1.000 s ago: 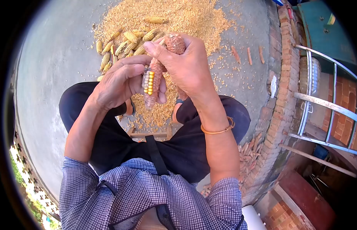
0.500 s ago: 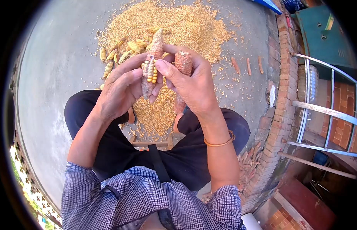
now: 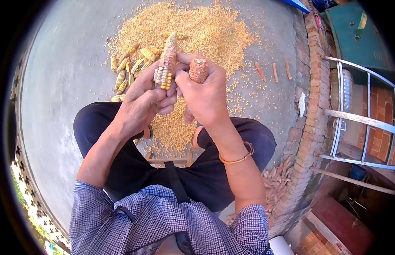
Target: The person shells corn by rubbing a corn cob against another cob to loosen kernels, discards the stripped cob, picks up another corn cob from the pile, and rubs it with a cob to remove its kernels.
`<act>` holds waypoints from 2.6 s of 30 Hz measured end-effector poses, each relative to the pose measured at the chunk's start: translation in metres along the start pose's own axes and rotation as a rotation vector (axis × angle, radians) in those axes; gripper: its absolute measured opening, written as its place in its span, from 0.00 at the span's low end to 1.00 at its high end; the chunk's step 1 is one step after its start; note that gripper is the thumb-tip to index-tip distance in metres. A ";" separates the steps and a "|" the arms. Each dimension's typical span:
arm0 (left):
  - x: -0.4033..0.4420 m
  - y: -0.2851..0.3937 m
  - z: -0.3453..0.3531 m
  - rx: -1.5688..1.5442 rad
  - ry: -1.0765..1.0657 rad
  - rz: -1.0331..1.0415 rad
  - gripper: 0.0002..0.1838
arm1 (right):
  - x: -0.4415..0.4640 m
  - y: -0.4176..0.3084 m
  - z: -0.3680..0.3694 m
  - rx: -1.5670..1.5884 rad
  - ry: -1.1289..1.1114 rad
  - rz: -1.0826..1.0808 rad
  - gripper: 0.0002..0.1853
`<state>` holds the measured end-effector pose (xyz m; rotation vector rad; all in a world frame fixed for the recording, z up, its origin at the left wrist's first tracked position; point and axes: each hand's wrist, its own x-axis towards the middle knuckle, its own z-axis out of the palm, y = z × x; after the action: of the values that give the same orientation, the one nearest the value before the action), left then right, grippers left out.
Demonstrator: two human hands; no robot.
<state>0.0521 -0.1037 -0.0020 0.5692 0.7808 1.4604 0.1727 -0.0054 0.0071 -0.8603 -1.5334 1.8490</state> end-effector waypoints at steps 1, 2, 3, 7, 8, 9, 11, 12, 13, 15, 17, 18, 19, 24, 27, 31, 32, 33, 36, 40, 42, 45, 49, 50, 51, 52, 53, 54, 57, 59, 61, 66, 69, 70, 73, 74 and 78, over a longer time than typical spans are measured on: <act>0.000 0.002 -0.001 -0.038 0.000 -0.012 0.34 | 0.000 -0.001 -0.002 0.031 -0.022 0.015 0.16; 0.000 0.005 -0.004 -0.073 0.001 -0.022 0.34 | 0.002 -0.002 -0.004 0.062 -0.047 0.027 0.16; 0.000 0.007 -0.006 -0.109 0.000 -0.033 0.34 | 0.003 -0.005 -0.006 0.076 -0.090 0.041 0.15; -0.003 0.006 -0.006 -0.165 0.028 -0.046 0.34 | 0.001 -0.008 -0.002 0.080 -0.132 0.036 0.15; -0.004 0.007 -0.006 -0.144 0.036 -0.051 0.35 | 0.001 -0.008 0.000 0.067 -0.114 0.012 0.15; -0.003 0.007 -0.004 -0.104 0.045 -0.046 0.36 | 0.001 -0.007 0.001 0.063 -0.109 0.007 0.15; -0.002 0.007 -0.001 -0.022 0.063 -0.032 0.37 | 0.001 -0.007 0.003 0.056 -0.100 -0.003 0.14; -0.002 0.006 -0.002 0.001 0.060 -0.036 0.37 | 0.000 -0.006 0.004 0.033 -0.076 0.002 0.14; -0.001 0.004 -0.003 0.025 0.057 -0.040 0.37 | 0.000 -0.003 0.005 0.011 -0.052 0.006 0.14; 0.000 0.002 -0.005 0.017 0.041 -0.049 0.37 | -0.001 -0.002 0.004 -0.021 -0.033 0.032 0.15; 0.002 0.004 -0.007 -0.048 0.017 -0.059 0.34 | 0.000 -0.003 0.001 -0.041 -0.042 0.075 0.16; 0.002 0.005 -0.007 -0.079 0.008 -0.063 0.33 | -0.001 -0.003 -0.002 0.006 -0.072 0.082 0.16; 0.002 0.007 -0.008 -0.093 0.007 -0.058 0.34 | 0.000 -0.003 -0.005 0.055 -0.109 0.083 0.16; 0.000 0.013 -0.002 -0.131 0.062 -0.033 0.37 | -0.002 -0.003 0.001 0.063 -0.136 0.016 0.16; 0.001 0.011 -0.004 -0.062 0.082 -0.032 0.38 | -0.001 -0.001 0.002 -0.012 -0.129 -0.003 0.15; 0.001 0.002 -0.003 0.117 0.133 0.024 0.39 | -0.007 -0.010 0.009 0.051 -0.121 0.045 0.15; 0.001 -0.002 -0.005 0.134 0.127 0.047 0.39 | -0.008 -0.012 0.011 0.090 -0.117 0.052 0.14; 0.000 -0.005 -0.005 0.119 0.112 0.040 0.39 | -0.008 -0.007 0.011 0.024 -0.093 0.026 0.14; 0.001 -0.003 -0.004 0.051 0.054 0.002 0.39 | -0.003 0.003 0.004 -0.093 -0.061 -0.022 0.14; 0.001 0.013 -0.003 -0.105 0.035 -0.036 0.38 | -0.001 -0.005 -0.001 0.006 -0.141 0.013 0.14; 0.000 0.015 -0.001 -0.108 0.071 -0.046 0.37 | -0.005 -0.007 0.005 -0.032 -0.137 -0.038 0.15; -0.001 0.009 -0.010 -0.114 0.045 -0.041 0.37 | -0.008 -0.003 0.014 -0.021 -0.077 -0.030 0.16; -0.002 0.010 -0.007 -0.013 0.037 -0.040 0.37 | -0.006 0.000 0.013 -0.067 -0.066 -0.060 0.16; -0.002 0.011 -0.006 -0.014 0.032 -0.044 0.37 | -0.005 0.000 0.011 -0.077 -0.075 -0.032 0.17; -0.002 0.011 -0.005 -0.015 0.024 -0.047 0.37 | -0.005 -0.001 0.008 -0.088 -0.082 -0.007 0.17; -0.001 0.012 -0.004 -0.013 0.011 -0.045 0.37 | -0.005 -0.003 0.004 -0.056 -0.101 0.000 0.17; -0.001 0.014 -0.005 -0.008 0.001 -0.041 0.37 | -0.005 -0.005 0.001 -0.022 -0.123 0.006 0.17; -0.002 0.016 -0.006 -0.005 -0.009 -0.037 0.38 | -0.005 -0.006 0.002 0.004 -0.131 0.009 0.18; -0.003 0.012 -0.001 0.030 0.056 -0.004 0.38 | -0.006 -0.008 0.006 0.057 -0.125 0.004 0.18; -0.002 0.012 -0.003 0.035 0.033 0.010 0.38 | -0.005 -0.007 0.006 0.057 -0.124 -0.020 0.17; -0.003 0.011 -0.004 0.031 0.018 0.013 0.38 | -0.006 -0.001 0.006 0.025 -0.117 -0.071 0.17; -0.004 0.008 -0.009 0.056 0.021 0.026 0.38 | -0.006 -0.004 0.009 0.057 -0.108 -0.040 0.16; -0.006 0.008 -0.006 0.062 0.012 0.026 0.37 | -0.004 -0.012 -0.004 0.072 -0.161 0.044 0.16; -0.006 0.007 -0.006 0.071 0.006 0.015 0.37 | -0.002 -0.007 -0.004 0.054 -0.132 -0.015 0.15; -0.006 0.005 -0.008 0.074 -0.009 -0.014 0.38 | 0.004 -0.004 -0.006 0.117 -0.092 -0.046 0.15; -0.006 0.004 -0.008 0.064 -0.010 -0.019 0.38 | 0.004 -0.004 -0.007 0.145 -0.107 -0.058 0.15; -0.007 0.003 -0.006 0.019 0.003 -0.018 0.38 | 0.003 -0.002 -0.002 0.098 -0.070 -0.077 0.17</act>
<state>0.0461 -0.1113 -0.0026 0.5732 0.8014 1.4389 0.1728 -0.0012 0.0087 -0.6896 -1.4828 1.8988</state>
